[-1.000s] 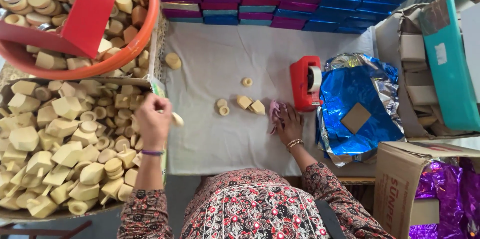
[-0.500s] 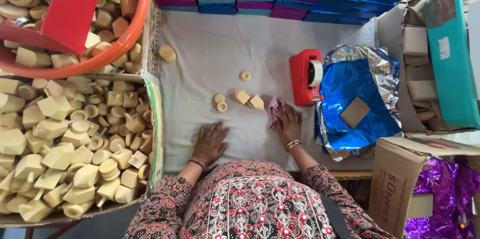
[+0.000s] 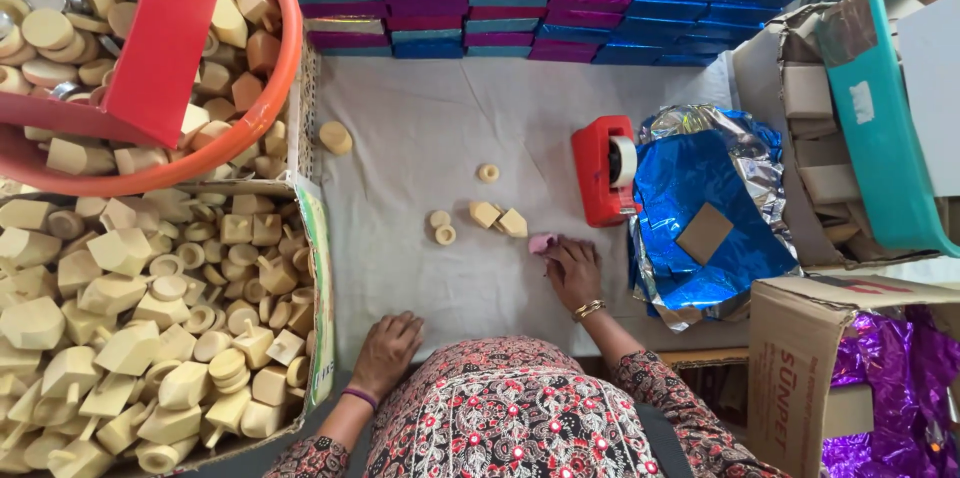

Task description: The person places wooden pieces into a small box, closes it, and wraps it in blue foil paper using a tape dispenser. They then wipe the wooden pieces with a cloth.

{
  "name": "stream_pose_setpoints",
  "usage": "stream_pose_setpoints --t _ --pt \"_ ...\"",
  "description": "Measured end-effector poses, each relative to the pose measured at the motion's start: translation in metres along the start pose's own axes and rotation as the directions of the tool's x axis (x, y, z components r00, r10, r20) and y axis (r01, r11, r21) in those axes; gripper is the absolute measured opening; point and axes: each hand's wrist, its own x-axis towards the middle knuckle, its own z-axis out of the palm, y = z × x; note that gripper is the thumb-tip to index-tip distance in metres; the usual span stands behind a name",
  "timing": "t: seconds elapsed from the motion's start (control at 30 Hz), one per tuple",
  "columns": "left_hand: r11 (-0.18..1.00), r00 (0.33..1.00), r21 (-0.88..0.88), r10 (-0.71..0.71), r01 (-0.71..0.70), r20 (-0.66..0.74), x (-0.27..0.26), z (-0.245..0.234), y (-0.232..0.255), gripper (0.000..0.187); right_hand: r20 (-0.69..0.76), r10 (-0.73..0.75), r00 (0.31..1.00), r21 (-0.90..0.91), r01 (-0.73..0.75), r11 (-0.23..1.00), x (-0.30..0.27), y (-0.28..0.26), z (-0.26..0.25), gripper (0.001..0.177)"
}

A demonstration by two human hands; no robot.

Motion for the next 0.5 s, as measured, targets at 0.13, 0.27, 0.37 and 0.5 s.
stream_pose_setpoints --t 0.13,0.27,0.37,0.5 --pt "0.996 0.999 -0.086 -0.036 0.034 -0.027 -0.022 -0.006 -0.002 0.036 0.043 -0.090 0.995 0.109 0.085 0.990 -0.003 -0.003 -0.007 0.016" --pt "0.983 0.987 -0.104 -0.157 0.154 -0.027 -0.043 -0.012 0.004 0.039 0.089 -0.121 0.989 0.105 0.112 0.988 -0.010 -0.023 -0.020 0.016" --pt "0.955 0.960 -0.108 -0.280 0.277 -0.015 -0.044 -0.022 0.011 0.040 0.169 -0.161 0.972 0.121 0.142 0.982 -0.022 -0.032 -0.020 0.013" --pt "0.712 0.850 -0.549 -0.526 0.437 -0.005 0.008 -0.038 0.019 0.035 0.492 -0.346 0.798 0.377 0.163 0.912 -0.010 -0.043 -0.024 0.011"
